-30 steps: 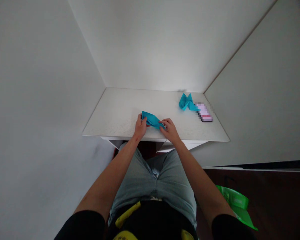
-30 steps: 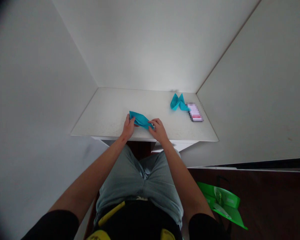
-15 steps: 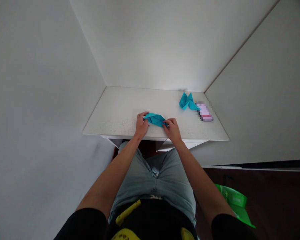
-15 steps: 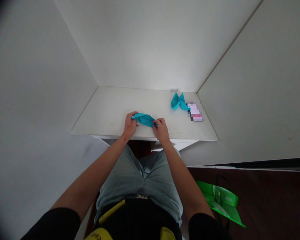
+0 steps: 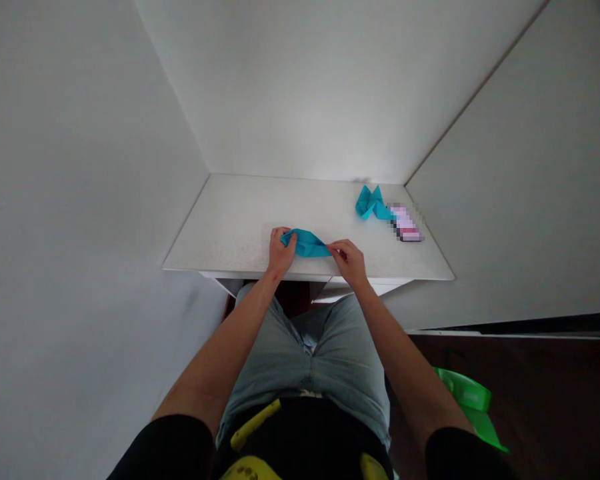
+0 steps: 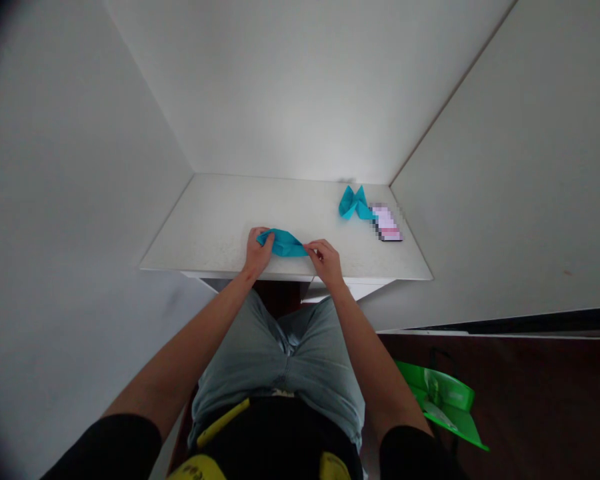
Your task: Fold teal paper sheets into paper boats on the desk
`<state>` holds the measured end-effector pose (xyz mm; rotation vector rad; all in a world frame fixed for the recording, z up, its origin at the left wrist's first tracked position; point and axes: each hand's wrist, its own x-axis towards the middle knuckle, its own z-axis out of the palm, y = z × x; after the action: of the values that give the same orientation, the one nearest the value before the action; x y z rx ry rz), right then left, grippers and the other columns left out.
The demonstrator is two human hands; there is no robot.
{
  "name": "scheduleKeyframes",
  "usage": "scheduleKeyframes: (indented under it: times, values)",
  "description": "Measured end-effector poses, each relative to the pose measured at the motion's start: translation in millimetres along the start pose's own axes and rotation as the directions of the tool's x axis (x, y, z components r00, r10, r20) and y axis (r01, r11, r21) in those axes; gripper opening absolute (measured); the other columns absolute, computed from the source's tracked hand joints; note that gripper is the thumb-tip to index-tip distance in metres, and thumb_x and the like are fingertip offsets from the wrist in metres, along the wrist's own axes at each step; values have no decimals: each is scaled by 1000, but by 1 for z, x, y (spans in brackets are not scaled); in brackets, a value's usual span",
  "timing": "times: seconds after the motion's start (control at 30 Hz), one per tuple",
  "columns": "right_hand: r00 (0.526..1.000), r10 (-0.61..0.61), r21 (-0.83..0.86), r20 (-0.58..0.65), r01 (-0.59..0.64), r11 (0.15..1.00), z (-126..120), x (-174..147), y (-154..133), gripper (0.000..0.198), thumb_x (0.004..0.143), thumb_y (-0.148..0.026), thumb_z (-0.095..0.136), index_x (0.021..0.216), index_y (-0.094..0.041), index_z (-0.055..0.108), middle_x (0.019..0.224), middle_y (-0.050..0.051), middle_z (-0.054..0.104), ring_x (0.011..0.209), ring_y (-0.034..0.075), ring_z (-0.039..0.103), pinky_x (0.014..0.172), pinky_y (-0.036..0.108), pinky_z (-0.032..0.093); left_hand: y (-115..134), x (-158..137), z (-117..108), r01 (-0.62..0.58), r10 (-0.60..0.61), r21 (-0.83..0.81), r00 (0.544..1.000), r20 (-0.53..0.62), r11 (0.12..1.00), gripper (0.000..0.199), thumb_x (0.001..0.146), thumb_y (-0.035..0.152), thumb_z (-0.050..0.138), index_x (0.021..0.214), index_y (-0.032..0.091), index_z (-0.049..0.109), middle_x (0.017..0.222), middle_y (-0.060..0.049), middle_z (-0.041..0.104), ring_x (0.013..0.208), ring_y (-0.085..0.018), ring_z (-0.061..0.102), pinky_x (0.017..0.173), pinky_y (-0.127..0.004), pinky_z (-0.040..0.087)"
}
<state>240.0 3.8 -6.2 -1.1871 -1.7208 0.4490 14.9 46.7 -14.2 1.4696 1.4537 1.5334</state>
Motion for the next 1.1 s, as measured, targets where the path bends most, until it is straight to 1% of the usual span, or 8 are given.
scheduleKeyframes:
  times: [0.1, 0.27, 0.4, 0.47, 0.63, 0.8, 0.9, 1.1]
  values:
    - [997, 30, 49, -73, -26, 998, -1, 0, 0, 25, 101, -46, 67, 98, -26, 81, 107, 8, 78, 73, 18, 62, 64, 34, 52, -1, 1, -1, 64, -64, 12, 998, -8, 998, 9, 97, 27, 65, 91, 21, 64, 102, -6, 67, 102, -21, 65, 99, -36, 51]
    - [988, 99, 126, -122, -83, 989, -1, 1, 4, 28, 98, -51, 68, 97, -26, 80, 104, 8, 80, 84, 21, 68, 69, 35, 53, -2, 1, -1, 128, -130, 51, 990, 53, 991, 24, 102, 39, 60, 87, 21, 67, 90, -4, 71, 89, -21, 64, 88, -35, 51]
    - [979, 162, 159, -127, -141, 977, -2, 0, 8, 29, 95, -52, 71, 97, -25, 81, 97, 6, 80, 75, 20, 64, 69, 35, 52, -2, 9, -3, 184, -189, 58, 977, 100, 981, 30, 101, 44, 60, 85, 20, 69, 86, -5, 72, 88, -22, 66, 87, -36, 52]
    - [973, 178, 168, -147, -153, 974, -2, 0, 9, 29, 94, -53, 72, 97, -25, 81, 95, 6, 80, 72, 19, 61, 67, 35, 50, -3, 15, -5, 232, -232, 17, 959, 161, 973, 36, 103, 46, 56, 83, 20, 71, 85, -6, 73, 87, -23, 68, 85, -36, 53]
    - [948, 236, 234, -212, -185, 954, 0, 1, 13, 33, 91, -56, 73, 97, -24, 78, 93, 5, 78, 70, 18, 58, 67, 34, 49, -9, 26, -7, 308, -276, -60, 911, 307, 949, 19, 95, 36, 66, 91, 20, 75, 95, -7, 78, 87, -21, 71, 82, -34, 56]
    - [940, 290, 338, -180, -218, 916, -1, 8, 21, 42, 86, -63, 75, 99, -23, 73, 89, 4, 74, 73, 19, 60, 65, 33, 49, -17, 24, -8, 204, -163, -84, 924, 347, 975, 20, 96, 31, 67, 108, 19, 78, 104, -8, 78, 91, -19, 71, 91, -35, 57]
    - [937, 321, 421, -138, -238, 875, -3, 10, 26, 46, 84, -67, 76, 102, -25, 71, 83, 1, 70, 65, 15, 54, 60, 30, 45, -20, 21, -11, 109, -86, -46, 935, 345, 993, 22, 100, 26, 63, 116, 20, 77, 109, -8, 76, 99, -19, 71, 99, -37, 57]
    - [922, 367, 594, -124, -227, 772, -6, 12, 32, 46, 78, -65, 85, 99, -28, 70, 75, -4, 61, 62, 13, 51, 57, 28, 42, -20, 12, -15, -138, 125, 10, 924, 362, 990, 24, 107, 26, 55, 112, 23, 79, 121, -9, 68, 112, -20, 69, 103, -39, 59]
